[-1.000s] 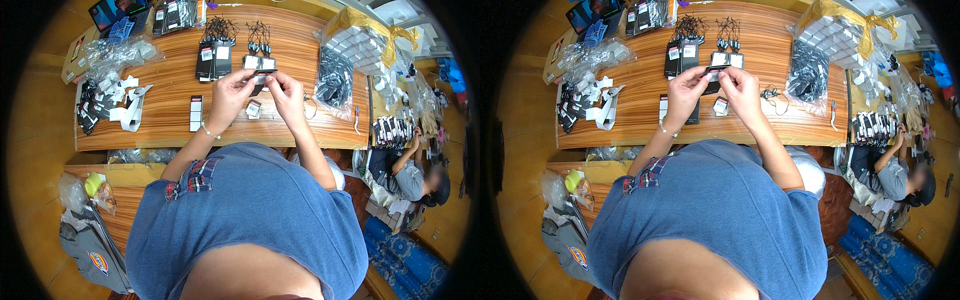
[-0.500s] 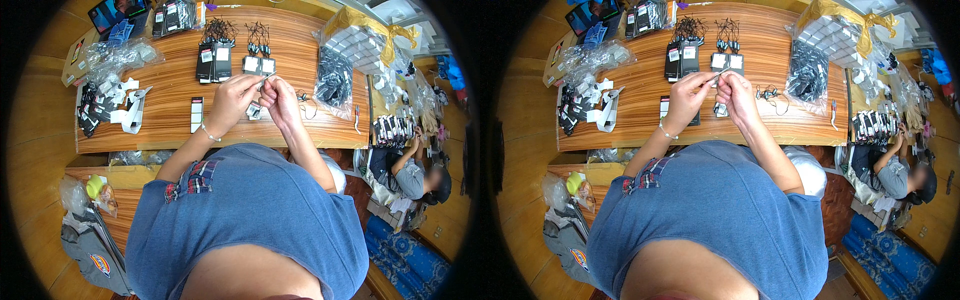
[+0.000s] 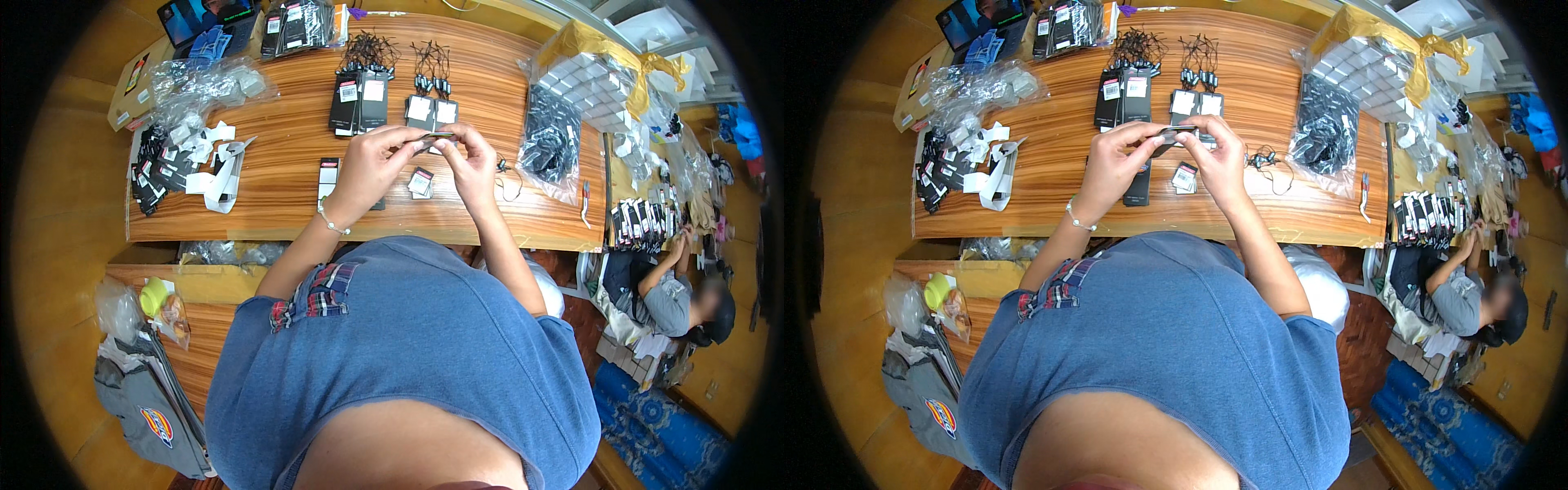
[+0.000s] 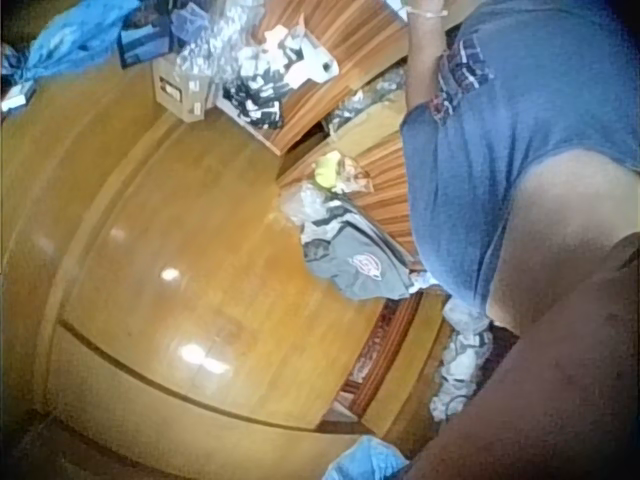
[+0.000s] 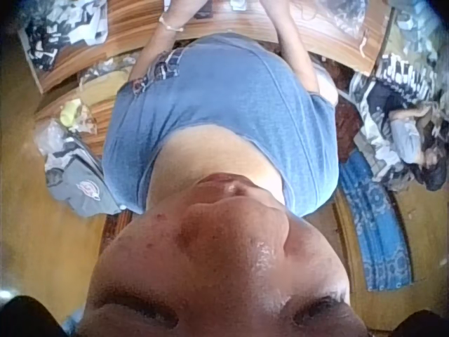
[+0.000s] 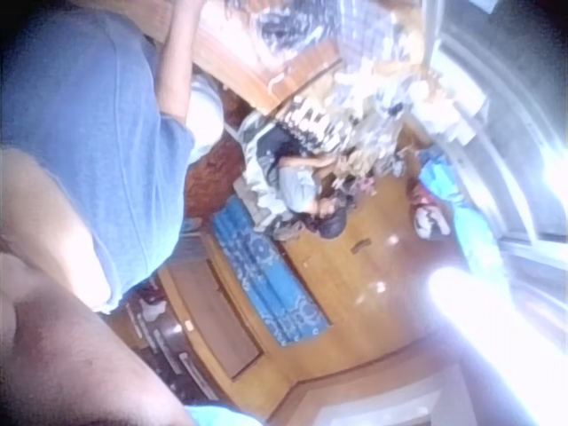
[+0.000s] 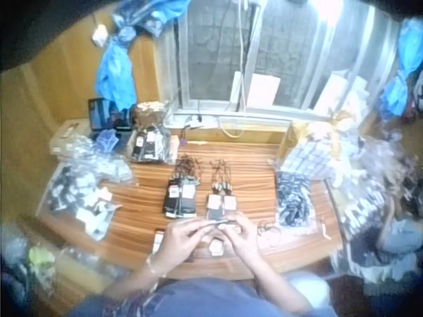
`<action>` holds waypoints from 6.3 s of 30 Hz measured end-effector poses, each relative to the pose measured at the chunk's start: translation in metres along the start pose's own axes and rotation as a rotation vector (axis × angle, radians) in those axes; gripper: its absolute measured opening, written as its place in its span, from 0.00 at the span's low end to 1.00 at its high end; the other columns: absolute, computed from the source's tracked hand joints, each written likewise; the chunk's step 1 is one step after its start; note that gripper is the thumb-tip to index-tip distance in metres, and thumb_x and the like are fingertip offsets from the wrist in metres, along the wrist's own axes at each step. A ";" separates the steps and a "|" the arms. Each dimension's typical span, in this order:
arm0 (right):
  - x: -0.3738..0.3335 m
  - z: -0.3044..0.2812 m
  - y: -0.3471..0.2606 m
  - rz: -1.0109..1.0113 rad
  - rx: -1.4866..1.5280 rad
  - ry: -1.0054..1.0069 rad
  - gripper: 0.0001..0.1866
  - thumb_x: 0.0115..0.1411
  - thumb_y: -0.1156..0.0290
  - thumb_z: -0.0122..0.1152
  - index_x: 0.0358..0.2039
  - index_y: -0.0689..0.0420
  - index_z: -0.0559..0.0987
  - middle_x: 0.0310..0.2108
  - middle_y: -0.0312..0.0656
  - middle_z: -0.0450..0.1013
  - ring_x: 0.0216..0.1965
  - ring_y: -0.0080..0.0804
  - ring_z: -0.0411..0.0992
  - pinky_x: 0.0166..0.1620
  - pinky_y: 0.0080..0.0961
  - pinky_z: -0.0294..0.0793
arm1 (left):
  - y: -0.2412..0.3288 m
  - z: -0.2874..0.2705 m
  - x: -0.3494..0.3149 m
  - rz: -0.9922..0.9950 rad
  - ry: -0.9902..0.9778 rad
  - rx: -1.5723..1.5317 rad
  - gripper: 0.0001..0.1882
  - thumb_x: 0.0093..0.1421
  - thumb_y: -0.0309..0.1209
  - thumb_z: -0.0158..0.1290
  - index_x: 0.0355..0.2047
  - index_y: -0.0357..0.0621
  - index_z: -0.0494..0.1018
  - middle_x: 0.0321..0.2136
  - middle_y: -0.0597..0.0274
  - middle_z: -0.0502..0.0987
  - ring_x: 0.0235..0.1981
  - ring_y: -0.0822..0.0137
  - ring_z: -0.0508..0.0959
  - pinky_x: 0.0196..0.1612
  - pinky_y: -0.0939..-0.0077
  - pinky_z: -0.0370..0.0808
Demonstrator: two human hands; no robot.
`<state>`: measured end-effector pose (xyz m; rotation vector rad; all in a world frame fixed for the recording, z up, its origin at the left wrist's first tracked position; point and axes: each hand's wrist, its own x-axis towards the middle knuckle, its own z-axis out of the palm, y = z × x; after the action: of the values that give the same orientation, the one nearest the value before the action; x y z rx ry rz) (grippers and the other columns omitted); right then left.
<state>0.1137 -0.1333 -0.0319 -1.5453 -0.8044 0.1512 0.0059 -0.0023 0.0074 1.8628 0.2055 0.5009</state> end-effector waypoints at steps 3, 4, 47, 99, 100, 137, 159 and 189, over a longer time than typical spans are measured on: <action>-0.004 0.010 0.000 0.045 0.068 0.052 0.08 0.50 0.73 0.62 0.29 0.62 0.76 0.24 0.36 0.73 0.27 0.20 0.67 0.33 0.17 0.66 | -0.003 -0.001 -0.002 -0.035 0.025 -0.056 0.09 0.53 0.21 0.52 0.35 0.34 0.75 0.29 0.61 0.77 0.28 0.77 0.74 0.30 0.84 0.71; -0.005 0.012 0.000 0.060 0.086 0.061 0.07 0.50 0.73 0.61 0.29 0.62 0.76 0.23 0.36 0.72 0.27 0.19 0.67 0.32 0.16 0.66 | -0.003 -0.002 -0.002 -0.047 0.024 -0.050 0.09 0.54 0.22 0.52 0.36 0.34 0.75 0.29 0.61 0.77 0.28 0.76 0.74 0.30 0.84 0.71; 0.033 0.020 -0.038 0.369 0.888 -0.136 0.03 0.59 0.73 0.49 0.32 0.59 0.69 0.29 0.41 0.70 0.32 0.27 0.71 0.42 0.23 0.71 | -0.049 -0.019 -0.033 0.039 -0.069 0.109 0.09 0.50 0.23 0.52 0.34 0.41 0.76 0.32 0.58 0.78 0.34 0.62 0.77 0.40 0.74 0.72; 0.007 0.039 -0.043 0.162 0.346 -0.167 0.11 0.51 0.84 0.53 0.35 0.62 0.65 0.20 0.33 0.67 0.23 0.13 0.63 0.27 0.11 0.61 | -0.002 -0.022 -0.027 -0.032 0.236 -0.028 0.10 0.52 0.22 0.52 0.37 0.37 0.74 0.29 0.61 0.77 0.23 0.78 0.73 0.25 0.85 0.69; 0.007 0.037 -0.043 0.159 0.325 -0.194 0.12 0.52 0.83 0.53 0.36 0.61 0.64 0.21 0.34 0.68 0.24 0.14 0.64 0.28 0.11 0.62 | -0.001 -0.022 -0.028 -0.041 0.233 -0.041 0.10 0.53 0.22 0.52 0.37 0.37 0.74 0.30 0.63 0.77 0.24 0.79 0.73 0.25 0.86 0.69; 0.010 0.029 -0.033 0.659 0.767 -0.406 0.05 0.58 0.76 0.50 0.35 0.62 0.69 0.31 0.44 0.73 0.34 0.30 0.74 0.40 0.23 0.75 | 0.004 -0.051 -0.011 0.713 0.010 0.844 0.09 0.45 0.31 0.53 0.29 0.55 0.77 0.31 0.76 0.74 0.38 0.72 0.71 0.50 0.62 0.61; 0.013 0.035 -0.043 0.373 0.597 -0.241 0.12 0.54 0.83 0.52 0.39 0.63 0.64 0.27 0.48 0.74 0.32 0.32 0.75 0.37 0.21 0.74 | -0.017 -0.030 -0.011 0.246 0.179 -0.024 0.11 0.48 0.17 0.49 0.30 0.42 0.77 0.30 0.61 0.77 0.34 0.67 0.74 0.40 0.76 0.69; 0.009 0.036 -0.035 -0.020 -0.152 -0.090 0.08 0.55 0.73 0.56 0.35 0.62 0.75 0.22 0.44 0.73 0.21 0.25 0.71 0.26 0.20 0.69 | -0.019 -0.022 -0.005 0.049 0.134 -0.284 0.08 0.53 0.19 0.50 0.33 0.35 0.76 0.32 0.59 0.76 0.34 0.72 0.74 0.39 0.82 0.71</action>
<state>0.0866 -0.1012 -0.0028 -1.6819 -0.9196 0.1483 -0.0058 0.0207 -0.0052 1.5619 0.1688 0.6552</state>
